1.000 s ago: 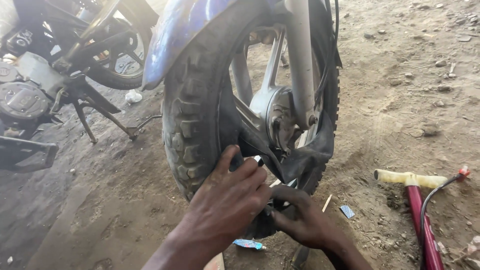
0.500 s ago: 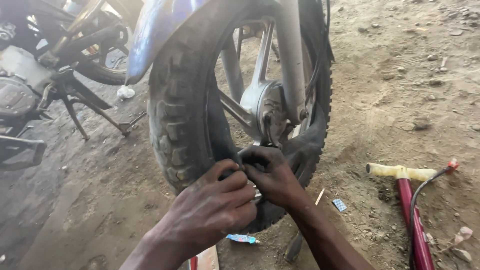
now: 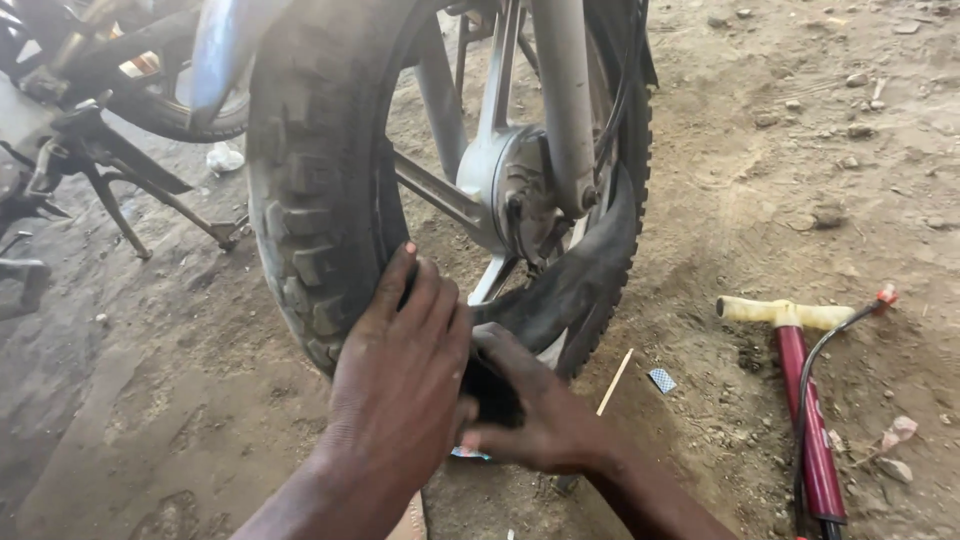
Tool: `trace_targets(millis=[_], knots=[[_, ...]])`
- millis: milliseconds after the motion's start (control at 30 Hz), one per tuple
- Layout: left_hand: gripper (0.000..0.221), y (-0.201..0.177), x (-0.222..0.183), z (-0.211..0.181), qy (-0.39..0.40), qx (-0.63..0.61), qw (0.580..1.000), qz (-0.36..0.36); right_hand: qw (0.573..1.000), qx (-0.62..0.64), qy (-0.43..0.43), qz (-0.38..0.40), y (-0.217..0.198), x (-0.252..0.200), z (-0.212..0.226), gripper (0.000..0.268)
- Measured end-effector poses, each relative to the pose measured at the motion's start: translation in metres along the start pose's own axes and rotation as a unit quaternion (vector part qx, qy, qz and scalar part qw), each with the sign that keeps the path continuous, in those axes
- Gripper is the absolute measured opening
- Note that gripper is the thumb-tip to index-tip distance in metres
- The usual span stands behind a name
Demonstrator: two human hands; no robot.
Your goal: Repairing a motorcycle tire by removing and re-inserting the inner tube.
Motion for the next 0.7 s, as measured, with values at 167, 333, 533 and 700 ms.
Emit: trace_targets(millis=[167,333,533,700], knots=[[0.096,0.010,-0.008,-0.007,0.123,0.133,0.981,0.065,0.958,-0.281,0.040,-0.037,0.030,-0.010,-0.052,0.115],[0.068,0.032,0.010,-0.016,0.186,0.136,0.973,0.014,0.949,-0.282,0.044,-0.136,0.032,-0.011,-0.062,0.073],[0.043,0.027,0.022,-0.022,0.212,0.062,0.975,-0.005,0.959,-0.253,0.065,-0.109,0.013,0.003,-0.056,0.064],[0.014,0.043,0.033,-0.037,0.185,-0.042,0.981,0.039,0.906,-0.353,0.216,0.087,0.001,0.014,-0.063,0.049]])
Point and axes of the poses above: each hand's wrist, its own x-axis towards the middle knuckle, its own y-axis out of the palm, z = x × y, the point moved 2 cm from there along x, towards the middle knuckle, and after that the axes turned 3 degrees about -y, right-handed, at the moved point
